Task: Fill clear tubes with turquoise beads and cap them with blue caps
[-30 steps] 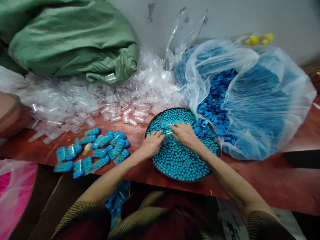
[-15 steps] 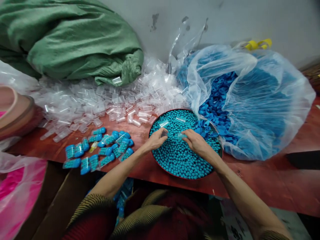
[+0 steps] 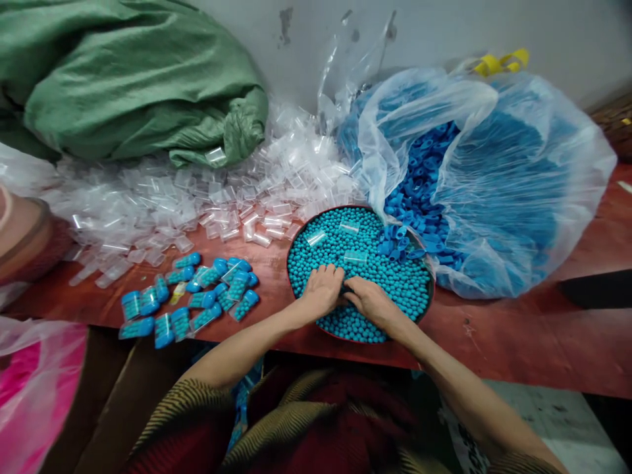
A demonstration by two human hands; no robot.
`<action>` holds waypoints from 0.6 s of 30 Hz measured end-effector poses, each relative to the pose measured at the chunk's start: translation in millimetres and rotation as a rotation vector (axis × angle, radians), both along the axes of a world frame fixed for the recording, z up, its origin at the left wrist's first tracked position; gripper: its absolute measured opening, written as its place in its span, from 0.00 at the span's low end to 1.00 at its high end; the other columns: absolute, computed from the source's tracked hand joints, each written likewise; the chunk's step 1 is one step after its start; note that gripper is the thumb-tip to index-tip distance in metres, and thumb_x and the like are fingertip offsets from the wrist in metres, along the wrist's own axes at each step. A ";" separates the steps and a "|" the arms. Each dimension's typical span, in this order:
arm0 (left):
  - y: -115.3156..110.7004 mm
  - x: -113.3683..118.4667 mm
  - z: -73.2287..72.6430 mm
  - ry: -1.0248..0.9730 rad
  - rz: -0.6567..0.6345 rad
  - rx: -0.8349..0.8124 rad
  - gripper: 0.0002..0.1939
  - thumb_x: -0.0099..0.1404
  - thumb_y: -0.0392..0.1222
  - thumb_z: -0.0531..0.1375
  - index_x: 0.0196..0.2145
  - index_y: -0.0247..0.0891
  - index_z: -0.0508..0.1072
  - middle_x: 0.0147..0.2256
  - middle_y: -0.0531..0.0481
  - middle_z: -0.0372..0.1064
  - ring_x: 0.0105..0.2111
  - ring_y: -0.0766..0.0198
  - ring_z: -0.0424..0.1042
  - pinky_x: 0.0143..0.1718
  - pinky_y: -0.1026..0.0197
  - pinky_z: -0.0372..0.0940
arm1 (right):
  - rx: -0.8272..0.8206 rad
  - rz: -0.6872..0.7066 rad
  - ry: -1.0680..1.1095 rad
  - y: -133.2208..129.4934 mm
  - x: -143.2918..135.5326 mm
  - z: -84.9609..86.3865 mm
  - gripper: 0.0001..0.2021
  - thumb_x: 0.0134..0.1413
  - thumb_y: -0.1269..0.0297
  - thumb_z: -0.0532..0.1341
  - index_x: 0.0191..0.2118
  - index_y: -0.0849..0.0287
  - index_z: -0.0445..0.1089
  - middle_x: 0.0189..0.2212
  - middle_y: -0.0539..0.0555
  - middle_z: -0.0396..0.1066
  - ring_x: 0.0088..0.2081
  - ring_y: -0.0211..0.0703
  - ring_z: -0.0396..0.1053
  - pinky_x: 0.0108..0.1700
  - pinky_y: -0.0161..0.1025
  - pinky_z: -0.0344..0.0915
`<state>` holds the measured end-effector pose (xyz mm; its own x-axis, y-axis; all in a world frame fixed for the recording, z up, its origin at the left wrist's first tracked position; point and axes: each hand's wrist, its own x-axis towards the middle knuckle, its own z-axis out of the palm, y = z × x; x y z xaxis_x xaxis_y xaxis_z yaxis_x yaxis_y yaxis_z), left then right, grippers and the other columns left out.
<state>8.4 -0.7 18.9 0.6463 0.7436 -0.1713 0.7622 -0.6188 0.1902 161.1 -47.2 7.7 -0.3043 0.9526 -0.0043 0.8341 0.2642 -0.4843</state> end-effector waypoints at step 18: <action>-2.7 -8.3 -34.0 -0.152 -0.122 0.229 0.17 0.65 0.36 0.48 0.51 0.30 0.59 0.59 0.31 0.54 0.61 0.47 0.51 0.57 0.43 0.54 | 0.089 0.156 -0.095 46.4 7.9 -10.6 0.17 0.58 0.75 0.49 0.50 0.63 0.66 0.42 0.60 0.72 0.45 0.44 0.68 0.47 0.39 0.63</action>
